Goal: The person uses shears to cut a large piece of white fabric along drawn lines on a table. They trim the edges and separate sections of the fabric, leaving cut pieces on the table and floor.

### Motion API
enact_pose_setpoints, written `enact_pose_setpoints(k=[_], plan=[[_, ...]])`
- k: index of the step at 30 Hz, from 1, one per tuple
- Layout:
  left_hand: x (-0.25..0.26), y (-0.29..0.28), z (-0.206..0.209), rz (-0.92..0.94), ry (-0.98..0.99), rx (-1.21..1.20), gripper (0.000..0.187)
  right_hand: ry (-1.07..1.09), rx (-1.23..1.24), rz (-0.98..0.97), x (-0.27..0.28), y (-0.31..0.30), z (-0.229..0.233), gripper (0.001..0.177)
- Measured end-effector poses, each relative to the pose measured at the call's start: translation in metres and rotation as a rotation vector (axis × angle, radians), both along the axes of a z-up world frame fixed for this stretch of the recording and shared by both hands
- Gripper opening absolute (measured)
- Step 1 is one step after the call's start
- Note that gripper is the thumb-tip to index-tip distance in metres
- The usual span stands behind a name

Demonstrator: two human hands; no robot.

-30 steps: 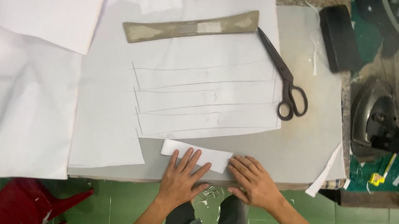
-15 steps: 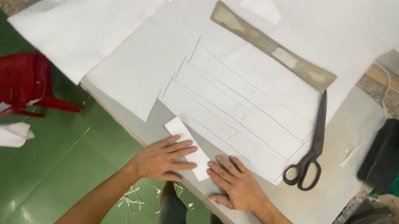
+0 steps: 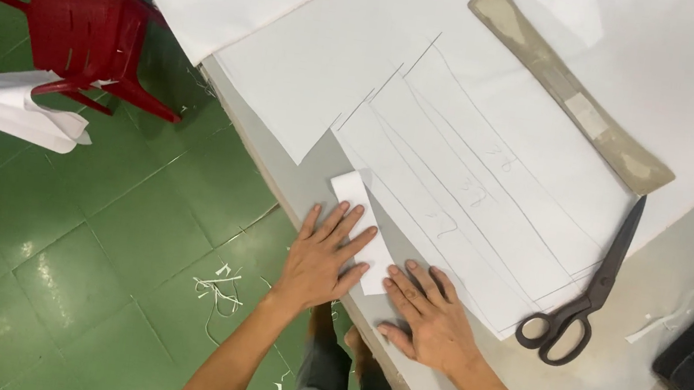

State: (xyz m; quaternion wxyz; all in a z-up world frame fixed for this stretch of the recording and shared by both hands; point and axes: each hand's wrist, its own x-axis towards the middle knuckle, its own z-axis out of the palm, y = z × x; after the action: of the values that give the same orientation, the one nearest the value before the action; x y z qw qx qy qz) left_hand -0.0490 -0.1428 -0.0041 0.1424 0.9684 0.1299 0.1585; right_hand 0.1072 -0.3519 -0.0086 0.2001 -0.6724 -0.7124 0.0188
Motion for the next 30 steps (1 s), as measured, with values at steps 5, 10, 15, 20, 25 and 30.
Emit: enact_pose_setpoints(k=[5,10,15,20,25,30], plan=[[0.000,0.001,0.003,-0.003,0.011,0.007,0.049,-0.021,-0.016,0.005,-0.001,0.000,-0.002,0.071],[0.000,0.001,0.004,0.002,0.012,0.001,0.048,-0.035,0.002,0.016,-0.001,0.003,0.003,0.069],[0.000,0.000,0.004,0.006,0.013,0.012,0.048,-0.006,0.020,0.010,-0.001,0.003,0.003,0.067],[-0.001,-0.002,0.002,0.006,0.042,0.014,0.050,-0.005,0.004,-0.004,-0.001,0.002,0.000,0.068],[-0.002,-0.017,-0.001,0.026,0.124,0.075,0.060,0.000,-0.016,-0.005,-0.001,0.002,0.002,0.067],[0.002,-0.023,0.002,0.091,0.073,0.085,0.054,0.009,0.000,-0.013,0.000,0.001,-0.001,0.068]])
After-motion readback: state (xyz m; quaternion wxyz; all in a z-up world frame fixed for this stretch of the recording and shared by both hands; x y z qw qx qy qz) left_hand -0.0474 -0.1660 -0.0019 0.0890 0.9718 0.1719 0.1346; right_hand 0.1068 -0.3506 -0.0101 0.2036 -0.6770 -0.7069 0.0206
